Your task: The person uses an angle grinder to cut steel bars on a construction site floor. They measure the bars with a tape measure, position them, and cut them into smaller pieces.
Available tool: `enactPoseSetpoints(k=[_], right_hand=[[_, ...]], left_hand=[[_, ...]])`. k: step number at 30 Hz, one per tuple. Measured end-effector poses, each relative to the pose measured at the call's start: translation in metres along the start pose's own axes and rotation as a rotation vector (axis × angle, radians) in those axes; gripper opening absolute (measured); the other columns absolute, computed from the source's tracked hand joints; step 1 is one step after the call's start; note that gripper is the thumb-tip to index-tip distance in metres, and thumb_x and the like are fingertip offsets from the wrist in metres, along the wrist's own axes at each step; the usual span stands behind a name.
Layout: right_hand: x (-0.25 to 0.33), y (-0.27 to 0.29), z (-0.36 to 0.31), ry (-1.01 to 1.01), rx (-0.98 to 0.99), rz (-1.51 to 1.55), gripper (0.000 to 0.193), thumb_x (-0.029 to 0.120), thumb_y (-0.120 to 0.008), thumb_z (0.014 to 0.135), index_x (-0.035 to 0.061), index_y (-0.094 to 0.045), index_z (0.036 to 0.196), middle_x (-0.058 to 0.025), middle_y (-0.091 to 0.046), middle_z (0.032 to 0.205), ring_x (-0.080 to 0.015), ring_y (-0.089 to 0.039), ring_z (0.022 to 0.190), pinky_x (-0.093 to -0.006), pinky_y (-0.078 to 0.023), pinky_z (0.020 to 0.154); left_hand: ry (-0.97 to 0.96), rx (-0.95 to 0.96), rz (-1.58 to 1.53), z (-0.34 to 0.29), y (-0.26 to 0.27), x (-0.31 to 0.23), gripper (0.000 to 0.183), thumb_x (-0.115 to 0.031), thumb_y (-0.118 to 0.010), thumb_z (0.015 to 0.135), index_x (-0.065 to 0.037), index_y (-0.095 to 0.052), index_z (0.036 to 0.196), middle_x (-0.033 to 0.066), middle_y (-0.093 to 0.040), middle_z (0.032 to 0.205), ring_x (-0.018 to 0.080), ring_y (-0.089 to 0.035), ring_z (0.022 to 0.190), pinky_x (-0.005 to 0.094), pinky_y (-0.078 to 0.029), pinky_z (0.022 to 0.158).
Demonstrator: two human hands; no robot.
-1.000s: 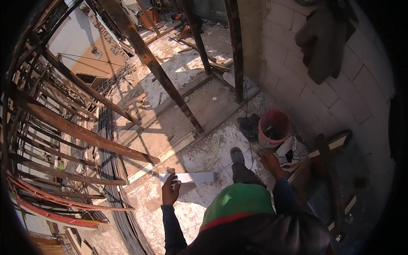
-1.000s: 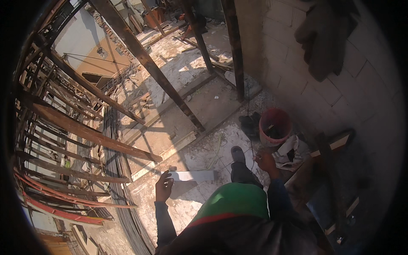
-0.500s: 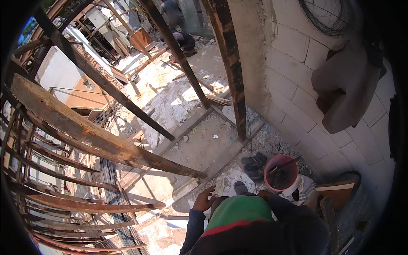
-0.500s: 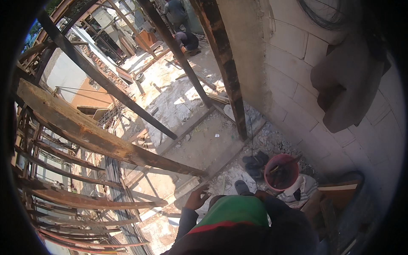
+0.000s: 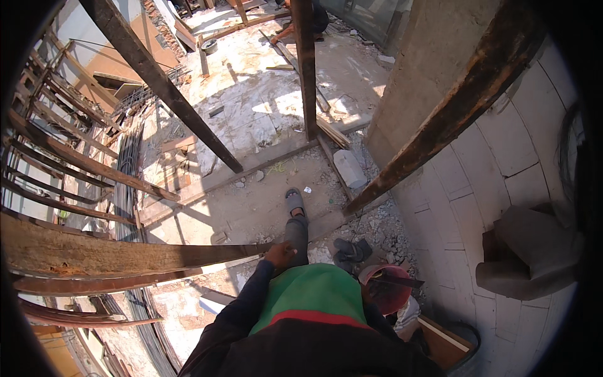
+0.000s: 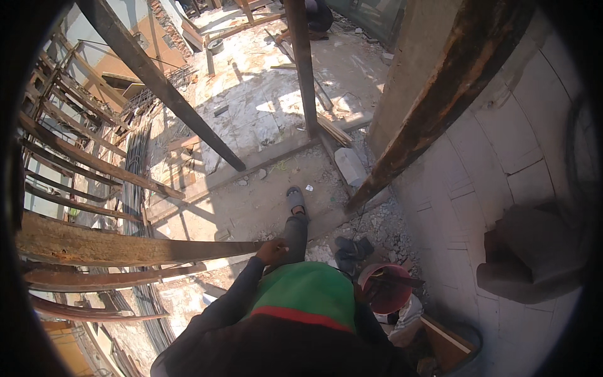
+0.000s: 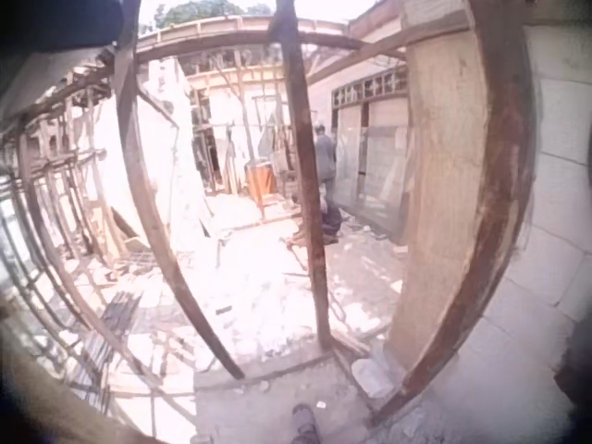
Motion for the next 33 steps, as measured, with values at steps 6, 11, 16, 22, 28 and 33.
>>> enactPoseSetpoints(k=[6, 11, 16, 22, 28, 33], right_hand=[[0.109, 0.030, 0.135, 0.020, -0.067, 0.023, 0.044, 0.035, -0.060, 0.087, -0.0003, -0.063, 0.112, -0.0199, -0.067, 0.098, -0.0281, -0.064, 0.092, -0.0382, -0.049, 0.079], [0.189, 0.041, 0.222, 0.086, -0.124, 0.065, 0.045, 0.038, -0.060, 0.086, 0.0004, -0.065, 0.111, -0.0209, -0.067, 0.096, -0.0302, -0.065, 0.091, -0.0390, -0.049, 0.079], [0.371, 0.073, 0.317, -0.005, -0.147, 0.178, 0.044, 0.035, -0.059, 0.091, 0.0015, -0.061, 0.119, -0.0167, -0.068, 0.100, -0.0267, -0.065, 0.091, -0.0359, -0.048, 0.081], [0.563, 0.097, 0.474, 0.166, -0.013, -0.084, 0.045, 0.037, -0.056, 0.092, -0.0022, -0.062, 0.114, -0.0143, -0.067, 0.098, -0.0226, -0.063, 0.089, -0.0325, -0.047, 0.080], [0.703, 0.035, 0.612, 0.336, 0.160, -0.406, 0.044, 0.038, -0.059, 0.088, 0.0024, -0.063, 0.114, -0.0195, -0.066, 0.103, -0.0312, -0.064, 0.094, -0.0374, -0.048, 0.084], [0.759, 0.014, 0.767, 0.304, 0.135, -0.502, 0.048, 0.042, -0.059, 0.086, 0.0027, -0.064, 0.112, -0.0221, -0.065, 0.106, -0.0352, -0.061, 0.100, -0.0414, -0.047, 0.086]], left_hand=[[0.189, 0.277, 0.316, 0.169, 0.014, 0.148, 0.043, -0.037, -0.061, 0.083, -0.006, -0.063, 0.114, 0.0190, -0.065, 0.108, 0.0345, -0.064, 0.099, 0.0447, -0.049, 0.088], [0.108, -0.085, -0.114, 0.268, 0.176, 0.107, 0.037, -0.029, -0.062, 0.085, -0.005, -0.064, 0.113, 0.0159, -0.068, 0.102, 0.0315, -0.065, 0.096, 0.0386, -0.050, 0.085], [0.136, -0.327, -0.280, 0.298, 0.351, 0.091, 0.037, -0.027, -0.062, 0.087, -0.004, -0.061, 0.115, 0.0168, -0.067, 0.103, 0.0300, -0.065, 0.096, 0.0384, -0.051, 0.082], [0.203, -0.471, -0.419, 0.325, 0.423, 0.145, 0.037, -0.027, -0.062, 0.088, -0.003, -0.060, 0.116, 0.0159, -0.068, 0.104, 0.0279, -0.066, 0.097, 0.0366, -0.053, 0.082], [0.401, -0.372, -0.565, 0.354, 0.409, 0.228, 0.038, -0.031, -0.056, 0.092, -0.004, -0.060, 0.117, 0.0168, -0.067, 0.105, 0.0279, -0.064, 0.099, 0.0349, -0.052, 0.079], [0.617, -0.568, -1.047, 0.405, 0.459, 0.285, 0.040, -0.036, -0.050, 0.094, -0.007, -0.058, 0.120, 0.0117, -0.067, 0.104, 0.0202, -0.065, 0.088, 0.0342, -0.051, 0.063]])
Point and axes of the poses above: each hand's wrist, its own z-axis towards the middle knuckle, its own y-axis out of the back of the hand, x = y × z, the point moved 10 cm from there along z, towards the middle knuckle
